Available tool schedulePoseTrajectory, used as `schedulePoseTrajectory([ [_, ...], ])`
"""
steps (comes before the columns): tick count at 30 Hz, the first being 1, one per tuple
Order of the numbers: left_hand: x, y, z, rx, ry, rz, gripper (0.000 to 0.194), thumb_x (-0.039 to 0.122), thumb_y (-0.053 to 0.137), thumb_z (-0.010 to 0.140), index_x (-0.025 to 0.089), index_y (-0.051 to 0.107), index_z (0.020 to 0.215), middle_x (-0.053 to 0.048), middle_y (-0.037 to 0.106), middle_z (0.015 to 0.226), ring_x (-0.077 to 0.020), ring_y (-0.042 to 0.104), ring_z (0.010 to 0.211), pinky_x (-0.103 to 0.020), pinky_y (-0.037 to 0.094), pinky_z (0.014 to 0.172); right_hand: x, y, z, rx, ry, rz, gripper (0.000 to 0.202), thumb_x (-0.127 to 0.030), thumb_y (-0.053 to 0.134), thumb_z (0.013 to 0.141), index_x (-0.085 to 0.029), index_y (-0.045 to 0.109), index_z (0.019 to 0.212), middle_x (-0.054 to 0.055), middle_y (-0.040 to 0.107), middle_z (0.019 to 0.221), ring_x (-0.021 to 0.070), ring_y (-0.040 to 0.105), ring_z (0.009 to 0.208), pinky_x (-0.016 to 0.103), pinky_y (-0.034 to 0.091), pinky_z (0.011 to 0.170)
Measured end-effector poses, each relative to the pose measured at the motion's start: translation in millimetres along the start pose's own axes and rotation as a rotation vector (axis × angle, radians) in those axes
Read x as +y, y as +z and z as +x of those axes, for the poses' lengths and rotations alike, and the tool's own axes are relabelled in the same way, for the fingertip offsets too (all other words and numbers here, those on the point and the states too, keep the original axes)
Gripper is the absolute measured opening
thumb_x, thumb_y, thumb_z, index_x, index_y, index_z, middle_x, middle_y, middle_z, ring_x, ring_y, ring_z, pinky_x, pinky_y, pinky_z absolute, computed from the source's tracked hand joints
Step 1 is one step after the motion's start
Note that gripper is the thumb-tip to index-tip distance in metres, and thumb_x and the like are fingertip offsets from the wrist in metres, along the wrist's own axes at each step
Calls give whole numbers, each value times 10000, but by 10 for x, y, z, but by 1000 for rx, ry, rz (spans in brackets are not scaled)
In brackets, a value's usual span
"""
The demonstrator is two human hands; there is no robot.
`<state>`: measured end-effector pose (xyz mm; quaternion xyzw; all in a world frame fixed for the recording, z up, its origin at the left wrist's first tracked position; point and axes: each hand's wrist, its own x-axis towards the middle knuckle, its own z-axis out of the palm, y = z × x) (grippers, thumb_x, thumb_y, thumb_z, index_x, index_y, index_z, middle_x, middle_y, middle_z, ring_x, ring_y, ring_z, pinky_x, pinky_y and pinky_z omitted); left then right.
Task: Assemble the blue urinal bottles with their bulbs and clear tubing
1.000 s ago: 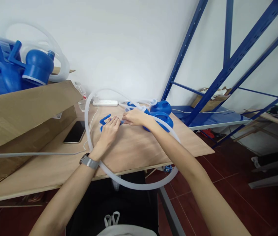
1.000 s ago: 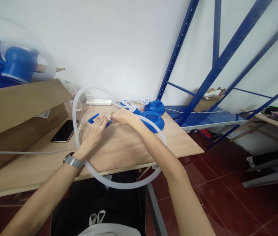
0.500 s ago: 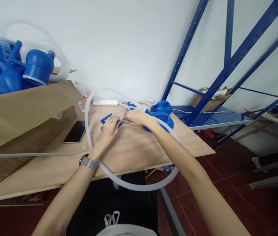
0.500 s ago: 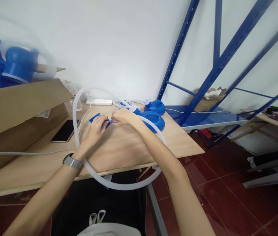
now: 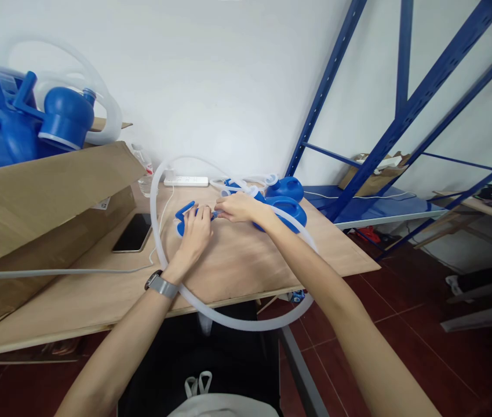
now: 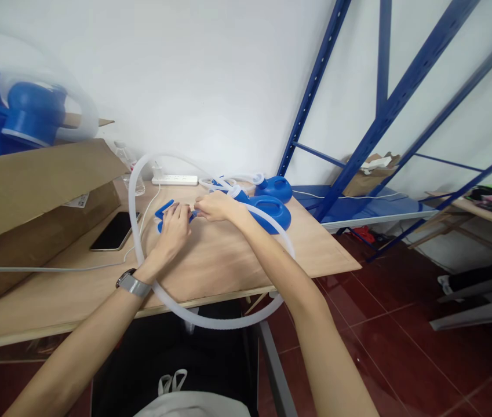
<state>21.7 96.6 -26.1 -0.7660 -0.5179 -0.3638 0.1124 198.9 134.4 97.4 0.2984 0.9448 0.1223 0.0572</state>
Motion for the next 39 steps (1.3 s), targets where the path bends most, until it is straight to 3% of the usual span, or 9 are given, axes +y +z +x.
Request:
schedulePoseTrajectory([
  [4,28,8,-13,-24,16,26,609,-1,502,785,129,505,1379,-244,535,1544,-465,412,1501,-670,395,1158,47,20,5,-6,-10,5,294,-250,494,1063,-144,726,1210,129,719,1245,251,681,1032,328,415,783],
  [9,51,26,-23,-41,43,71,639,-9,484,792,140,503,1413,-226,518,1579,-473,414,1500,-687,396,1156,67,55,-27,-10,2,20,309,-270,496,1069,-149,734,1224,136,723,1257,249,686,1023,318,407,766],
  [13,0,56,-10,-10,40,32,491,29,454,887,134,558,1356,-223,575,1523,-427,477,1466,-634,420,1161,79,78,-24,-7,8,25,319,-279,485,1079,-144,733,1226,139,726,1260,247,689,1044,308,407,763],
  [17,-68,62,17,73,3,-97,310,196,436,1031,144,606,1285,-210,666,1396,-360,568,1389,-561,442,1170,100,79,-2,3,-9,18,322,-280,478,1081,-141,730,1225,138,724,1264,258,687,1062,321,417,776],
  [21,-79,48,36,93,12,-163,257,276,458,1051,197,636,1218,-163,679,1385,-336,580,1368,-553,450,1170,97,53,-1,2,-10,25,307,-263,491,1072,-133,735,1205,143,728,1243,245,680,1043,324,428,823],
  [28,-42,64,51,81,-41,-184,220,223,451,1026,176,636,1136,-189,679,1359,-345,594,1338,-569,444,1159,81,101,-1,3,0,4,312,-287,489,1078,-149,726,1225,135,719,1243,253,688,1002,332,414,784],
  [33,-56,26,14,92,-30,-138,335,283,510,1017,179,579,1328,-212,583,1501,-373,517,1440,-577,421,1185,177,134,7,55,15,13,323,-279,473,1090,-138,694,1278,148,708,1269,245,684,1039,325,413,813],
  [39,-99,-9,10,135,4,-159,506,219,529,978,144,483,1476,-234,445,1616,-356,394,1547,-556,345,1262,236,109,-21,143,97,-13,334,-324,445,1102,-175,685,1280,139,701,1311,261,680,1090,328,428,819],
])
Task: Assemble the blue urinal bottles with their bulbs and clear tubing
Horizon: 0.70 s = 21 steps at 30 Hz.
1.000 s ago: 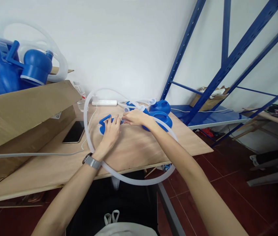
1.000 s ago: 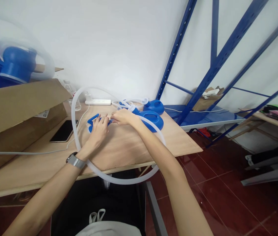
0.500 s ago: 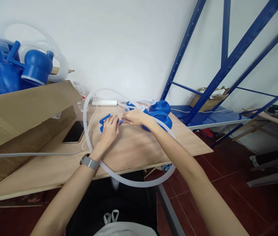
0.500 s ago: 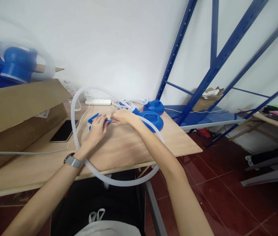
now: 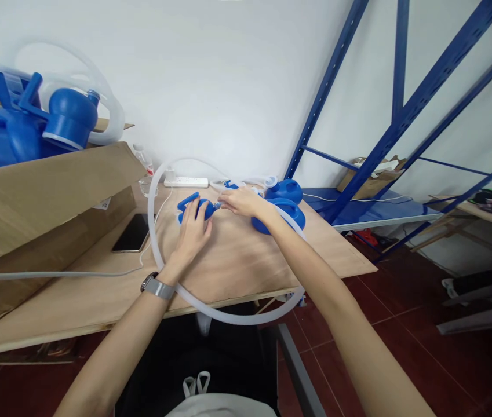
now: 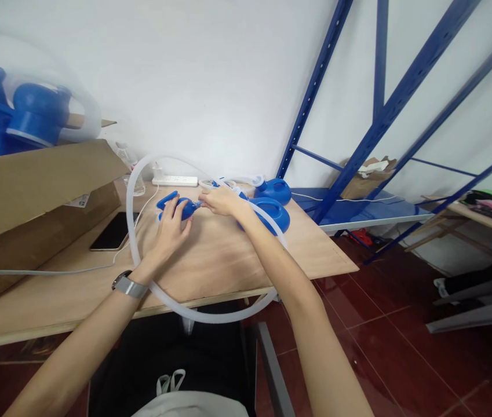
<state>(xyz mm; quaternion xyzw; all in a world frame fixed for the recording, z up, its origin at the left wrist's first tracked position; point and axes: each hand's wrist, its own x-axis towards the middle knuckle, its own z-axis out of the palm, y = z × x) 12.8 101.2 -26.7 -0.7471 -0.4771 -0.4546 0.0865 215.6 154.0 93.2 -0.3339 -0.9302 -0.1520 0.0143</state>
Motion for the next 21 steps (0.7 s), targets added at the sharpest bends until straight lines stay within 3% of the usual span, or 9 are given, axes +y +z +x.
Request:
schedulePoseTrajectory([
  [6,10,-79,12,129,7,9,605,196,523,968,127,411,1559,-234,317,1695,-343,238,1620,-579,256,1303,120,-2,-53,172,128,86,388,-347,412,1110,-177,641,1373,140,695,1329,285,684,1120,354,469,861],
  [10,84,-175,23,288,-95,49,647,267,586,969,142,393,1573,-251,254,1705,-362,213,1624,-594,238,1301,200,22,-73,335,209,193,407,-351,390,1115,-168,621,1396,138,689,1318,280,680,1100,353,481,886],
  [13,95,-223,43,358,-196,15,764,388,652,961,144,316,1603,-270,213,1705,-366,205,1626,-585,255,1297,228,96,-91,340,152,226,399,-349,395,1114,-182,618,1400,131,688,1312,274,676,1096,356,485,911],
  [17,63,-232,70,348,-273,-132,1011,542,742,902,182,162,1648,-270,236,1702,-354,286,1603,-536,332,1276,253,271,-154,291,42,203,396,-378,395,1118,-198,639,1374,131,707,1268,279,659,1141,383,477,962],
  [21,60,-211,68,238,-351,-218,1124,581,800,846,235,105,1659,-241,445,1600,-365,483,1481,-538,419,1214,275,430,-219,290,19,197,408,-409,379,1124,-220,642,1372,121,717,1268,275,652,1142,392,485,945],
])
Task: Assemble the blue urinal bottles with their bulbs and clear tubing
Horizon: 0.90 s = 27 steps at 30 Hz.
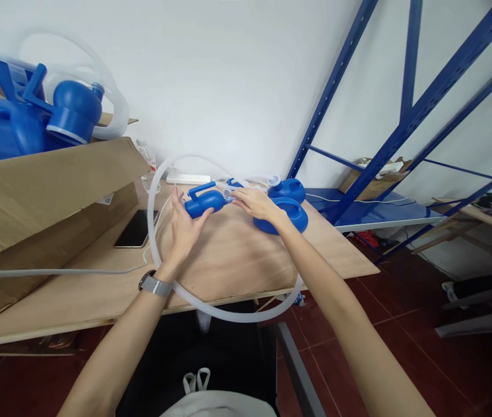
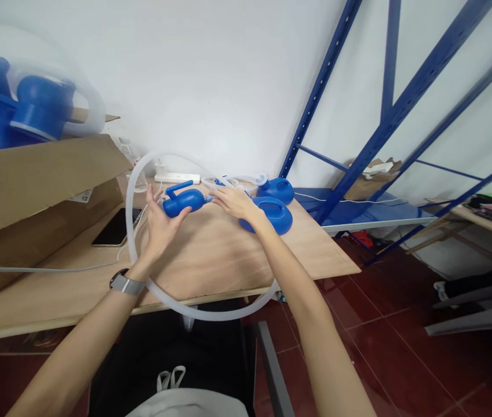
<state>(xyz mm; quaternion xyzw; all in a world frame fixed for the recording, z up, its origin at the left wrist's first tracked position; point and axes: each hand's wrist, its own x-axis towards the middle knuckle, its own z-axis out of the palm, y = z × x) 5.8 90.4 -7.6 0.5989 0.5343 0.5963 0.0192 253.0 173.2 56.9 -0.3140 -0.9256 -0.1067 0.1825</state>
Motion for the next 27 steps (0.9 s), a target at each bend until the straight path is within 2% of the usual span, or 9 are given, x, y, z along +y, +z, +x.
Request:
schedulePoseTrajectory([
  [2,3,3,-15,-23,-3,12,1112,580,815,830,228,154,1653,-229,489,1551,-374,507,1449,-543,429,1199,-4,36,-20,5,3,-31,411,-412,386,1122,-226,653,1373,120,721,1254,282,640,1149,411,476,973],
  [5,1,-8,-28,-5,16,52,1026,557,823,825,205,279,1620,-224,474,1504,-386,512,1419,-541,435,1186,-67,31,-20,46,62,-122,412,-366,408,1110,-231,647,1417,139,703,1278,310,599,1205,471,427,1063],
  [8,-26,-28,-17,65,8,83,892,500,803,852,193,376,1572,-210,446,1452,-383,498,1411,-530,417,1200,-145,-57,-59,127,159,-171,464,-313,449,1081,-238,564,1525,165,621,1423,342,526,1315,515,387,1114],
  [11,-84,-39,7,114,-47,96,796,460,790,860,209,434,1527,-181,425,1418,-366,507,1392,-516,420,1203,-129,-192,-226,191,265,-173,518,-344,461,1067,-243,507,1573,168,560,1493,357,495,1360,526,390,1128],
  [14,-162,-21,25,119,-119,109,741,436,804,838,198,481,1462,-168,432,1390,-366,542,1343,-515,445,1181,43,-287,-546,189,448,-178,540,-430,452,1058,-243,518,1560,167,560,1476,378,509,1341,546,433,1099],
  [17,-227,13,31,92,-172,112,698,406,832,799,178,508,1373,-178,444,1391,-381,550,1335,-528,450,1170,298,-282,-943,86,626,-153,585,-544,484,1024,-260,552,1530,169,574,1451,414,514,1334,599,461,1078],
  [19,-248,33,31,68,-185,120,686,388,856,766,165,514,1317,-189,464,1387,-392,542,1344,-533,444,1172,441,-237,-1175,12,626,-118,608,-582,504,1005,-258,571,1514,166,575,1454,406,526,1325,601,442,1120],
  [21,-247,45,27,48,-193,143,675,387,871,745,158,517,1273,-194,497,1364,-402,536,1350,-540,442,1171,530,-183,-1336,-1,576,-93,616,-566,512,1003,-241,563,1523,163,540,1499,381,520,1342,559,423,1166],
  [27,-194,53,0,-18,-295,219,645,510,865,739,201,523,1190,-172,605,1253,-441,610,1245,-626,506,1065,593,-82,-1457,107,642,-124,574,-552,511,1000,-253,605,1481,167,566,1379,392,529,1255,592,460,1095],
])
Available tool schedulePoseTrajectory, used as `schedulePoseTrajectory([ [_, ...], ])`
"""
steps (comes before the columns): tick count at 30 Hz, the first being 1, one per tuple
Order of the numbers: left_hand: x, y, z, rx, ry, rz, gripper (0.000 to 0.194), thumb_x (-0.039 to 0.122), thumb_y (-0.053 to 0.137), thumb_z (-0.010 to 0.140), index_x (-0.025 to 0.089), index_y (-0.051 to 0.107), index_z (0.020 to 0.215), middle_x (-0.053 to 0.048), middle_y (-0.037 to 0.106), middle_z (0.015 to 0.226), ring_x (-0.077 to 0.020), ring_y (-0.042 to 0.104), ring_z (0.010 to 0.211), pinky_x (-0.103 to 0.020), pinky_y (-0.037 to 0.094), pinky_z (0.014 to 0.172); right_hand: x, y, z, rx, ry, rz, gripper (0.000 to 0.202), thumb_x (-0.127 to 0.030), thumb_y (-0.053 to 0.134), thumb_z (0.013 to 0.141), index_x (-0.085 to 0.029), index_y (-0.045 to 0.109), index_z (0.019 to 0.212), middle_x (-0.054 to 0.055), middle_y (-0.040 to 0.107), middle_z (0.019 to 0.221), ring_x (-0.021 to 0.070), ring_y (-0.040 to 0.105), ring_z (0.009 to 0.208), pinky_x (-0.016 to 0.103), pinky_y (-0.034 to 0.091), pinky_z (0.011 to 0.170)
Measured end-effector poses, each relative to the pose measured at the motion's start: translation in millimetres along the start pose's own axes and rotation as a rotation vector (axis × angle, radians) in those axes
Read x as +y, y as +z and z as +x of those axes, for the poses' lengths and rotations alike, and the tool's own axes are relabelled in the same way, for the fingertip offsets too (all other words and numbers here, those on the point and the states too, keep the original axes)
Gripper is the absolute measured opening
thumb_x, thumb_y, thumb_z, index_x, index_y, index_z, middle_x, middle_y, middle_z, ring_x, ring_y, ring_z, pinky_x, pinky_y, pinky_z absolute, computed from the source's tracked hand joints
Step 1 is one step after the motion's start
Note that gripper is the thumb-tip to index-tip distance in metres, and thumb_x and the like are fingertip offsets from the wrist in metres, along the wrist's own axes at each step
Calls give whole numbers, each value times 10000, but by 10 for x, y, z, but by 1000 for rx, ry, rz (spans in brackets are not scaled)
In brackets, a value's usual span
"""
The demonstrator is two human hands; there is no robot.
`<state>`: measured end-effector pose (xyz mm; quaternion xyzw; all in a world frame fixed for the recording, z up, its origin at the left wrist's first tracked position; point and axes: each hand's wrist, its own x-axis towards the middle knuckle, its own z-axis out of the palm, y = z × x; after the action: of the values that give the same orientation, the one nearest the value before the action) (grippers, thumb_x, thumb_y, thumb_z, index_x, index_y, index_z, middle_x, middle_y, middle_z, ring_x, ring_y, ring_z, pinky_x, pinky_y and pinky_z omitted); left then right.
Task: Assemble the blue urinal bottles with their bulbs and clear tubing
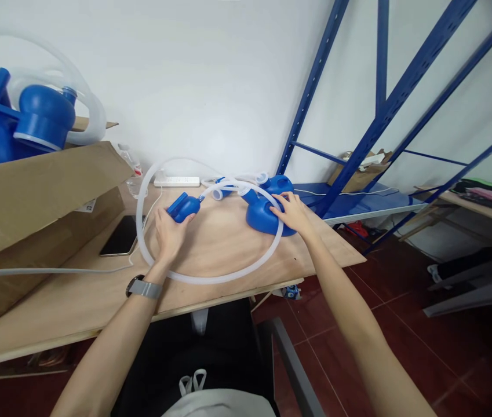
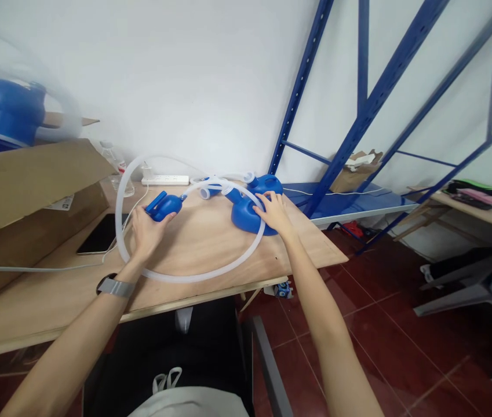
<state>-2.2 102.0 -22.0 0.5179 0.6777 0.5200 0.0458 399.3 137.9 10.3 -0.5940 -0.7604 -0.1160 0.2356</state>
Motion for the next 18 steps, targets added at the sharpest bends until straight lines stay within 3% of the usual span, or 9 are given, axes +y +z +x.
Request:
schedulePoseTrajectory([
  [6,-10,11,-33,-69,79,-42,622,483,846,773,177,539,1218,-175,637,1234,-403,621,1230,-588,506,1063,106,25,-81,122,98,104,506,-529,481,1006,-184,677,1321,195,577,1280,380,556,1229,558,465,1101],
  [11,-26,63,-39,-160,99,-55,585,397,810,805,186,529,1273,-210,632,1321,-387,596,1298,-584,477,1106,176,-21,-171,88,171,205,478,-546,468,1009,-206,639,1297,170,675,1263,364,630,1197,520,492,1076],
  [14,56,54,-95,-175,143,-49,661,343,775,819,142,493,1382,-262,551,1458,-409,493,1430,-621,393,1188,211,-22,-182,94,190,184,472,-552,458,1012,-207,644,1276,174,704,1268,377,633,1211,526,486,1075],
  [16,215,-51,-220,-170,190,-43,766,339,774,809,106,451,1463,-296,447,1561,-441,367,1525,-657,316,1234,233,-11,-183,111,190,163,477,-553,439,1020,-206,648,1270,175,711,1270,375,638,1210,524,488,1070],
  [18,456,-298,-435,-211,254,-107,772,373,775,811,119,480,1477,-271,433,1589,-440,318,1559,-662,291,1255,250,-1,-186,129,189,146,490,-557,415,1028,-205,651,1273,179,710,1285,375,638,1217,522,489,1066],
])
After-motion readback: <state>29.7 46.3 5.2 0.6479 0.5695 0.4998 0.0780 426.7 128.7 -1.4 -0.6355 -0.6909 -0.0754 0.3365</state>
